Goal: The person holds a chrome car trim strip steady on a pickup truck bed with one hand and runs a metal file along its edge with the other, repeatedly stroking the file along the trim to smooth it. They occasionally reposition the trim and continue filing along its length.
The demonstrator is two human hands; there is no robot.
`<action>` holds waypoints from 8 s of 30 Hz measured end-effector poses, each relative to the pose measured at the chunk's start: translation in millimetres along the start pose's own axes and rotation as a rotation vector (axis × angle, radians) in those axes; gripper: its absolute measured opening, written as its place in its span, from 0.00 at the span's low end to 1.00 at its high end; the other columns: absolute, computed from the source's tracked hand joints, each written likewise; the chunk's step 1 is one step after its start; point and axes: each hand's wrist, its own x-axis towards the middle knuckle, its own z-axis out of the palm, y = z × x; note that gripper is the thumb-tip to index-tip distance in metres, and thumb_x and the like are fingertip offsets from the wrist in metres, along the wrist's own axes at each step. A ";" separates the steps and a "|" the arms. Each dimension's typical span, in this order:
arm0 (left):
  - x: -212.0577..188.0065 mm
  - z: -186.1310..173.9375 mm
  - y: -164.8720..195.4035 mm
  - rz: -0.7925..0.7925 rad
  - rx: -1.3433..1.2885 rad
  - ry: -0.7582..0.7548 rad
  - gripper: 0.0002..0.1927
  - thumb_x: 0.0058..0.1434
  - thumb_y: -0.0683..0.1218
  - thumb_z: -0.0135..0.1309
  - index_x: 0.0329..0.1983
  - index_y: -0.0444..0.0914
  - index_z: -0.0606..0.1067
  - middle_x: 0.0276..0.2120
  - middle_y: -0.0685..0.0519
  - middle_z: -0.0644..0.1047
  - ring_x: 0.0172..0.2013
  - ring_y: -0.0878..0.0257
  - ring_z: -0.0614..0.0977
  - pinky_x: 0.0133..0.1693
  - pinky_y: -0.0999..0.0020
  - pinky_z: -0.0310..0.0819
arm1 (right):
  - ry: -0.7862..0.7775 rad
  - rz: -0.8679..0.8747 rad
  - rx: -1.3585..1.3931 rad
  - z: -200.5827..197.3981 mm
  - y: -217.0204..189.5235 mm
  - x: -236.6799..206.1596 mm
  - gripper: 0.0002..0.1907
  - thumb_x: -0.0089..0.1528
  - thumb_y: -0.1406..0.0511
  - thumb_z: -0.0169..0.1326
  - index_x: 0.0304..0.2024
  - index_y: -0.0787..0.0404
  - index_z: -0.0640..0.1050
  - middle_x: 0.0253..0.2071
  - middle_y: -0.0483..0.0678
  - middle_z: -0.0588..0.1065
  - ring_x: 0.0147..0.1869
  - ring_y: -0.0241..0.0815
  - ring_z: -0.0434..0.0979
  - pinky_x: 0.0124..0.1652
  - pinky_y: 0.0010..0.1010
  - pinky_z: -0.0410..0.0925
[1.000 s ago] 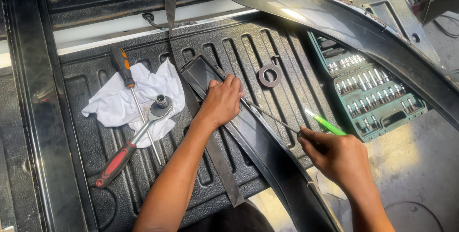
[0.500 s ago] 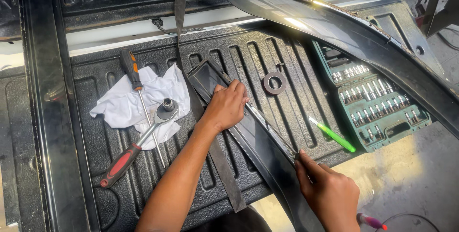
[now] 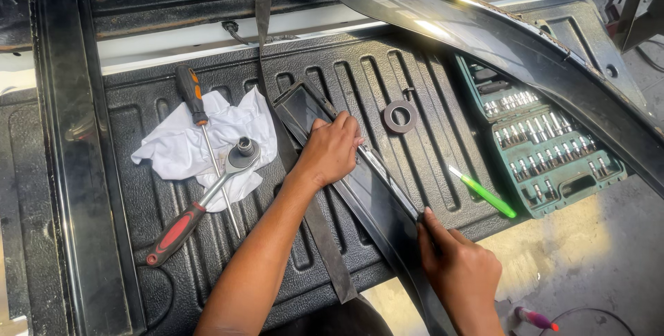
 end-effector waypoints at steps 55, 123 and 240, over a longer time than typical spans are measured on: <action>1.8 1.2 -6.5 -0.041 -0.094 0.019 0.06 0.67 0.45 0.49 0.40 0.37 0.71 0.40 0.47 0.76 0.39 0.48 0.79 0.50 0.50 0.67 | -0.194 -0.102 0.227 -22.3 39.9 60.2 0.14 0.54 0.57 0.65 0.43 0.44 0.87 0.22 0.46 0.81 0.20 0.40 0.80 0.25 0.32 0.70; 19.0 -14.7 15.6 -0.218 0.086 0.104 0.15 0.58 0.59 0.61 0.33 0.44 0.77 0.35 0.57 0.80 0.35 0.54 0.81 0.46 0.57 0.68 | -0.175 -0.181 0.181 -17.2 55.9 27.2 0.23 0.56 0.57 0.59 0.55 0.46 0.82 0.27 0.50 0.82 0.24 0.55 0.81 0.27 0.44 0.72; 22.9 0.9 3.2 -0.192 -0.022 0.140 0.12 0.66 0.51 0.54 0.39 0.38 0.70 0.35 0.48 0.80 0.32 0.46 0.84 0.36 0.48 0.76 | -0.386 -0.026 -0.017 -26.3 55.1 82.3 0.20 0.58 0.54 0.63 0.53 0.46 0.83 0.15 0.53 0.77 0.16 0.48 0.77 0.25 0.38 0.69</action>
